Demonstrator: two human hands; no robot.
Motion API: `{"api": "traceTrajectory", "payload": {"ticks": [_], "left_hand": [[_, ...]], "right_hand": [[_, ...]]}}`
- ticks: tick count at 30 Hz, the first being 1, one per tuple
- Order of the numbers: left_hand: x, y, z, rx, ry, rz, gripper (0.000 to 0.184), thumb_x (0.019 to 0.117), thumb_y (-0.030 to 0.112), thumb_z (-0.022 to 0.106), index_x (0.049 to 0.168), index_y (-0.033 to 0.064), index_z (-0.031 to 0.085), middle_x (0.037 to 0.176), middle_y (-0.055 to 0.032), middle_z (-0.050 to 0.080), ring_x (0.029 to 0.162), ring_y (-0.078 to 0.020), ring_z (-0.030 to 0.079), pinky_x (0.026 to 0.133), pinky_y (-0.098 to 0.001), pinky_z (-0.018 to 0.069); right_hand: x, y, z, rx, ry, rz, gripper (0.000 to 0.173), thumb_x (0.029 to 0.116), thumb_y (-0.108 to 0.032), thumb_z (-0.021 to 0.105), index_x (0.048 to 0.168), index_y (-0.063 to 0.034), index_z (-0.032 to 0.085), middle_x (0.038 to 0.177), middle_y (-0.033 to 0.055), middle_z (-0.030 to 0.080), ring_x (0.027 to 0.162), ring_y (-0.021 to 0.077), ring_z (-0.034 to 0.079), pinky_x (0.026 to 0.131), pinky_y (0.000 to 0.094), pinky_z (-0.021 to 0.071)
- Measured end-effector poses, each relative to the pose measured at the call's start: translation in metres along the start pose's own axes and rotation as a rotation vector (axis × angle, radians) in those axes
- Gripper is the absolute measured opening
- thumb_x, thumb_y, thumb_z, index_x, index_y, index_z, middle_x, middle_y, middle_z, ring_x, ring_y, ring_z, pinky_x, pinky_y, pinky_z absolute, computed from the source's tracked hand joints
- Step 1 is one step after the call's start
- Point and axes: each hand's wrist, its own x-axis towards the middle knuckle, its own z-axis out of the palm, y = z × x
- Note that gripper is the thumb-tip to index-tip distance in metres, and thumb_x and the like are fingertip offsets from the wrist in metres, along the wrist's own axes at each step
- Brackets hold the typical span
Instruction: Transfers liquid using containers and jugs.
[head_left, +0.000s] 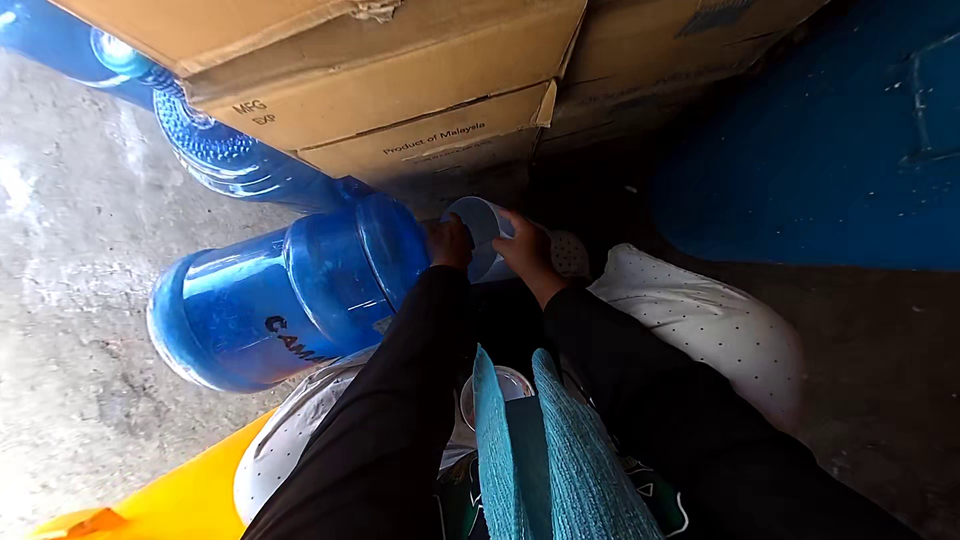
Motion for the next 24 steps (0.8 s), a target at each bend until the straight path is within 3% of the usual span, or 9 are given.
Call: {"api": "traceTrajectory", "payload": {"ticks": [6,14,19,24], "left_hand": [[0.005,-0.001,0.004,0.000,-0.006,-0.005,0.083,0.0761,0.027,0.089,0.142,-0.0031,0.048,0.124,-0.0262,0.066,0.122,-0.0429,0.060,0.118,-0.0631,0.0261],[0.001,-0.005,0.004,-0.005,0.032,-0.035,0.067,0.0837,0.022,0.081,0.137,-0.0022,0.050,0.121,-0.0236,0.067,0.120,-0.0405,0.062,0.114,-0.0599,0.0326],[0.000,-0.006,0.004,0.022,0.029,-0.041,0.067,0.0838,0.024,0.081,0.137,-0.0013,0.049,0.120,-0.0225,0.068,0.118,-0.0393,0.063,0.113,-0.0595,0.0328],[-0.005,-0.004,0.000,-0.088,0.031,-0.017,0.071,0.0808,0.018,0.084,0.139,-0.0042,0.049,0.123,-0.0278,0.065,0.123,-0.0456,0.058,0.116,-0.0624,0.0298]], "right_hand": [[0.007,-0.004,0.000,-0.013,-0.029,0.023,0.055,0.0892,-0.023,0.074,0.143,-0.0179,0.062,0.126,0.0137,0.071,0.112,0.0366,0.068,0.095,0.0638,0.0491],[0.017,-0.002,-0.007,0.006,-0.042,0.032,0.054,0.0873,-0.022,0.075,0.140,-0.0164,0.064,0.122,0.0164,0.071,0.107,0.0370,0.068,0.090,0.0630,0.0506],[0.024,0.001,-0.009,0.007,-0.068,0.041,0.054,0.0871,-0.022,0.076,0.139,-0.0175,0.064,0.116,0.0168,0.072,0.100,0.0358,0.068,0.087,0.0620,0.0515],[0.030,0.002,-0.013,0.034,-0.098,0.030,0.055,0.0872,-0.022,0.078,0.140,-0.0143,0.063,0.127,0.0186,0.068,0.110,0.0385,0.066,0.094,0.0639,0.0500]]}}
